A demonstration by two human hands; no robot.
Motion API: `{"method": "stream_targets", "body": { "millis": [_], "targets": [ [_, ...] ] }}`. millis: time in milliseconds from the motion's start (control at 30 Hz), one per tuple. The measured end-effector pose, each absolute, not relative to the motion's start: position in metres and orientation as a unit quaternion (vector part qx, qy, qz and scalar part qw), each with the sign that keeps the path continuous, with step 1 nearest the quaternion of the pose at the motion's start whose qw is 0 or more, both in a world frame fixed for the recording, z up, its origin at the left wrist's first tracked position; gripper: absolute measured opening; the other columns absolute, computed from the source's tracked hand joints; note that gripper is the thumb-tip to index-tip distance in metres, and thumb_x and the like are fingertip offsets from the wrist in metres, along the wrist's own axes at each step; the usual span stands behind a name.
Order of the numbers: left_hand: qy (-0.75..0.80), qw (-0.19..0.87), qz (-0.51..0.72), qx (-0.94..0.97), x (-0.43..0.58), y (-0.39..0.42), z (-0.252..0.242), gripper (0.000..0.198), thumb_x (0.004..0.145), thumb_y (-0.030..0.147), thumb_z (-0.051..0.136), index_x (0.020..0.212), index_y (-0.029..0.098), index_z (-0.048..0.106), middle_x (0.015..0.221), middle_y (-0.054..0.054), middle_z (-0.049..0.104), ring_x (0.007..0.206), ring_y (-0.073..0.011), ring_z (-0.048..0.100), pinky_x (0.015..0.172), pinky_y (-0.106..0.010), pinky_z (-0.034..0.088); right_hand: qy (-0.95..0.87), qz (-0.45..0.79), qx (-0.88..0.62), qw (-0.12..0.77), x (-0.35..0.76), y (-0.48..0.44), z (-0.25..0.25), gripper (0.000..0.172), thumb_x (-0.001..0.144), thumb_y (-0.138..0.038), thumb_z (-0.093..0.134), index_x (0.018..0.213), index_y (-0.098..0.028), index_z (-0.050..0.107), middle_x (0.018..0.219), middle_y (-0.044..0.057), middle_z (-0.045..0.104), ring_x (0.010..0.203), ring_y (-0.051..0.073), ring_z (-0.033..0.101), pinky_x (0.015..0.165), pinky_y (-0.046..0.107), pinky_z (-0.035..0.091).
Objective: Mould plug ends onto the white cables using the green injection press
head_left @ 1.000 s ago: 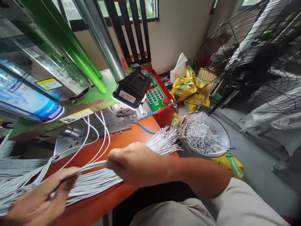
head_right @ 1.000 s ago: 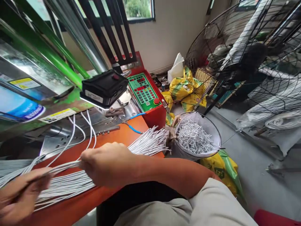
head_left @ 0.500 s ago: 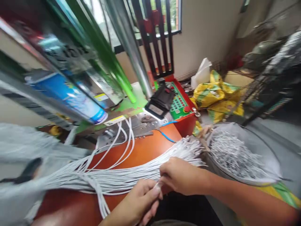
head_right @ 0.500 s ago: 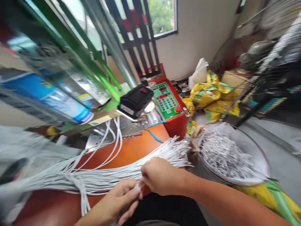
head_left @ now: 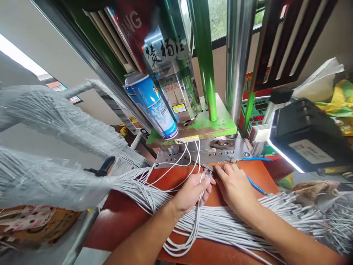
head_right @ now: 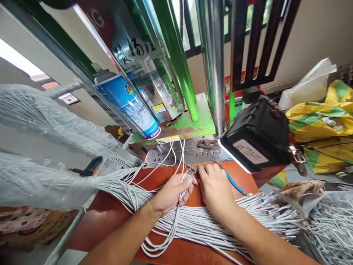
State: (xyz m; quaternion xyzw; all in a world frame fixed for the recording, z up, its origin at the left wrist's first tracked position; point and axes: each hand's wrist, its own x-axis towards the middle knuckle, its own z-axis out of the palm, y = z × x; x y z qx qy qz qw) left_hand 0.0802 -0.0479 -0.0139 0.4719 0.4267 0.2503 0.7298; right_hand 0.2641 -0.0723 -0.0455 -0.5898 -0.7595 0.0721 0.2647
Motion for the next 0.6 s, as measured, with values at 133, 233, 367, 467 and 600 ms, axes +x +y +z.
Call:
{"method": "stream_targets", "body": {
  "millis": [133, 233, 367, 467, 600],
  "targets": [
    [0.448, 0.682, 0.251, 0.521, 0.08, -0.052, -0.027, 0.046, 0.083, 0.058, 0.073, 0.082, 0.013, 0.06, 0.054, 0.001, 0.057, 0.044, -0.0094, 0.052, 0.042, -0.02, 0.044, -0.765, 0.108, -0.598, 0.213, 0.272, -0.081, -0.044, 0.023, 0.104, -0.026, 0.044, 0.095, -0.019, 0.064, 0.093, 0.008, 0.065, 0.087, 0.024, 0.06, 0.077, 0.036, 0.043],
    [0.459, 0.661, 0.239, 0.543, 0.082, -0.053, -0.026, 0.045, 0.086, 0.058, 0.069, 0.076, 0.016, 0.056, 0.051, 0.003, 0.054, 0.037, -0.0066, 0.044, 0.035, -0.017, 0.033, -0.723, 0.174, -0.624, 0.241, 0.283, -0.088, -0.041, 0.022, 0.105, -0.035, 0.045, 0.103, -0.021, 0.061, 0.094, 0.005, 0.068, 0.08, 0.021, 0.065, 0.072, 0.034, 0.043],
    [0.45, 0.671, 0.221, 0.547, 0.081, -0.052, -0.023, 0.037, 0.087, 0.048, 0.069, 0.076, 0.018, 0.052, 0.055, 0.007, 0.05, 0.037, -0.0034, 0.038, 0.034, -0.015, 0.028, -0.742, 0.149, -0.612, 0.229, 0.287, -0.093, -0.042, 0.023, 0.105, -0.037, 0.043, 0.099, -0.023, 0.06, 0.093, 0.003, 0.071, 0.08, 0.022, 0.066, 0.07, 0.033, 0.041],
    [0.455, 0.672, 0.195, 0.551, 0.081, -0.051, -0.021, 0.029, 0.088, 0.041, 0.066, 0.076, 0.018, 0.052, 0.053, 0.008, 0.048, 0.037, -0.0038, 0.037, 0.034, -0.015, 0.029, -0.769, 0.116, -0.591, 0.214, 0.283, -0.093, -0.043, 0.027, 0.106, -0.035, 0.039, 0.091, -0.022, 0.058, 0.084, 0.003, 0.069, 0.074, 0.021, 0.065, 0.066, 0.033, 0.038],
    [0.479, 0.665, 0.162, 0.55, 0.082, -0.053, -0.017, 0.023, 0.089, 0.037, 0.062, 0.08, 0.017, 0.056, 0.053, 0.006, 0.051, 0.035, -0.0044, 0.039, 0.033, -0.015, 0.03, -0.789, 0.093, -0.571, 0.205, 0.277, -0.092, -0.045, 0.029, 0.106, -0.034, 0.037, 0.087, -0.022, 0.055, 0.076, 0.002, 0.065, 0.067, 0.019, 0.063, 0.061, 0.032, 0.035]
  ]
}}
